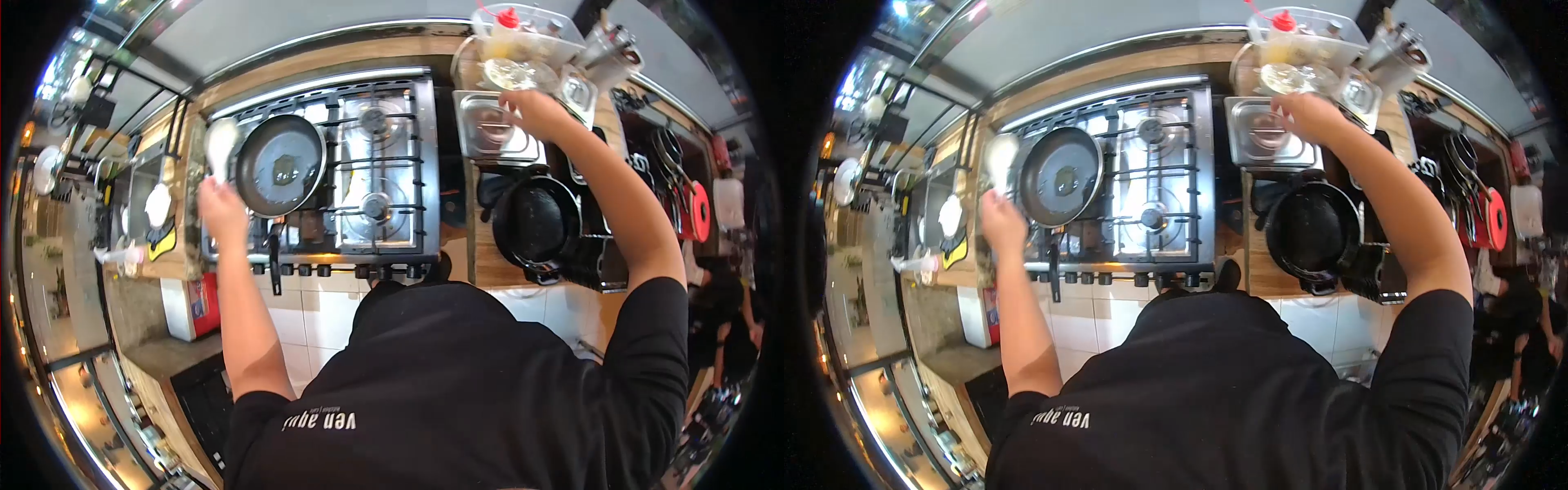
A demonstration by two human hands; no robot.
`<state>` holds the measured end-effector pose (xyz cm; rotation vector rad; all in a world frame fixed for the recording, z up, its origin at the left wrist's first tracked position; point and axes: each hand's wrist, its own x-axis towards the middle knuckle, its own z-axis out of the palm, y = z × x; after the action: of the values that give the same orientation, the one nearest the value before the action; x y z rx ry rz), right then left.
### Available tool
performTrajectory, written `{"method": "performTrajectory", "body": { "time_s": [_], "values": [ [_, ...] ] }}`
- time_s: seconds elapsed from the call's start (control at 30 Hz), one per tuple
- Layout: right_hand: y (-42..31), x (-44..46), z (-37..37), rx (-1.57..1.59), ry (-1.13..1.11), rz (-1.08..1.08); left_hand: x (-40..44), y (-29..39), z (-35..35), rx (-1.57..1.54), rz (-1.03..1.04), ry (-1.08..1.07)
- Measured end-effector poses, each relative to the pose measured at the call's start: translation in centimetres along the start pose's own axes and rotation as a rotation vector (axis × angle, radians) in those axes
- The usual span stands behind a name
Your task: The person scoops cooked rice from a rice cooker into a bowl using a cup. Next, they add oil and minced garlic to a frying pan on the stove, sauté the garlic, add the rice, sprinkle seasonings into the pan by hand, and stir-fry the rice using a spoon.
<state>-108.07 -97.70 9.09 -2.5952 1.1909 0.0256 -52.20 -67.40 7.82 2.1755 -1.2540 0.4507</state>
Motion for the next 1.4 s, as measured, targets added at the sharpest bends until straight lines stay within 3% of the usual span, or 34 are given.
{"method": "performTrajectory", "body": {
  "time_s": [0.1, 0.13, 0.17, 0.2, 0.23, 0.27, 0.3, 0.37, 0.47, 0.53, 0.57, 0.6, 0.67, 0.8, 0.87, 0.9, 0.93, 1.0, 1.1, 1.17, 1.2, 1.23, 1.3, 1.4],
  "values": [
    [6.6, -0.4, -1.9, 0.033, 0.261, 0.171, 0.6, 0.6, -1.8, -0.124, -0.073, 0.221],
    [8.6, -0.9, -2.2, 0.075, 0.451, 0.176, -0.4, 0.2, -0.8, -0.270, -0.194, 0.228],
    [11.2, -1.4, -2.2, 0.144, 0.539, 0.256, -1.7, 0.5, -0.1, -0.054, -0.039, 0.206],
    [12.7, -2.5, -1.9, 0.127, 0.562, 0.301, -2.9, -2.8, 1.9, 0.129, 0.038, -0.070],
    [13.9, -2.9, -1.7, 0.130, 0.535, 0.446, -4.1, -2.0, 1.2, 0.259, -0.059, -0.419],
    [14.8, -3.1, -2.4, 0.137, 0.513, 0.585, -5.2, -3.8, 2.3, 0.210, -0.061, -0.386],
    [14.5, -3.6, -3.4, 0.089, 0.425, 0.635, -5.0, -0.6, 0.8, 0.258, -0.173, -0.334],
    [15.0, -3.4, -2.7, 0.033, 0.265, 0.777, -4.0, -1.3, 0.0, 0.088, -0.064, -0.084],
    [13.9, -2.9, -3.0, 0.021, 0.298, 0.865, -2.0, 2.0, -1.3, -0.119, -0.169, 0.100],
    [13.7, -2.2, -4.2, 0.083, 0.234, 0.905, -2.3, -2.0, 1.7, 0.037, -0.091, 0.019],
    [13.8, -1.8, -4.4, 0.138, 0.167, 0.947, -2.2, -2.9, 1.8, 0.290, -0.136, -0.330],
    [14.6, -1.2, -3.8, 0.147, 0.169, 0.945, -2.4, -3.0, 2.5, 0.326, -0.164, -0.389],
    [16.3, -0.4, -2.8, 0.101, 0.257, 0.949, -3.1, -0.9, 2.9, 0.219, -0.093, -0.118],
    [19.4, -1.2, -4.4, 0.164, 0.225, 0.878, -2.0, 1.8, 2.8, 0.511, -0.208, -0.352],
    [22.1, -3.3, -6.1, 0.456, 0.200, 0.895, -0.8, 5.4, 3.3, 0.359, -0.202, -0.234],
    [24.2, -5.3, -5.7, 0.792, 0.297, 0.739, 0.1, 4.5, 4.9, 0.293, -0.092, -0.236],
    [25.9, -7.2, -5.0, 1.120, 0.389, 0.562, 0.8, 7.1, 5.3, 0.119, -0.069, -0.282],
    [25.8, -10.7, -5.6, 1.456, 0.499, 0.412, 2.8, 15.9, 6.5, -0.216, 0.018, -0.359],
    [27.4, -13.6, -5.0, 1.662, 0.522, 0.277, 4.4, 30.0, 8.1, -0.350, 0.227, -0.480],
    [27.1, -14.9, -3.8, 1.769, 0.580, 0.238, 4.8, 37.1, 11.3, -0.603, 0.187, -0.635],
    [27.0, -15.4, -3.4, 1.833, 0.583, 0.216, 5.2, 39.8, 13.8, -0.655, 0.348, -0.633],
    [28.4, -15.8, -2.1, 1.875, 0.487, 0.104, 4.6, 44.7, 13.5, -0.673, 0.140, -0.844],
    [25.6, -16.5, -1.8, 1.954, 0.536, 0.136, 3.7, 50.3, 17.3, -0.608, 0.397, -0.849],
    [24.7, -17.3, -0.2, 1.987, 0.594, 0.195, 0.4, 57.3, 19.8, -0.480, 0.308, -1.051]
  ]
}}
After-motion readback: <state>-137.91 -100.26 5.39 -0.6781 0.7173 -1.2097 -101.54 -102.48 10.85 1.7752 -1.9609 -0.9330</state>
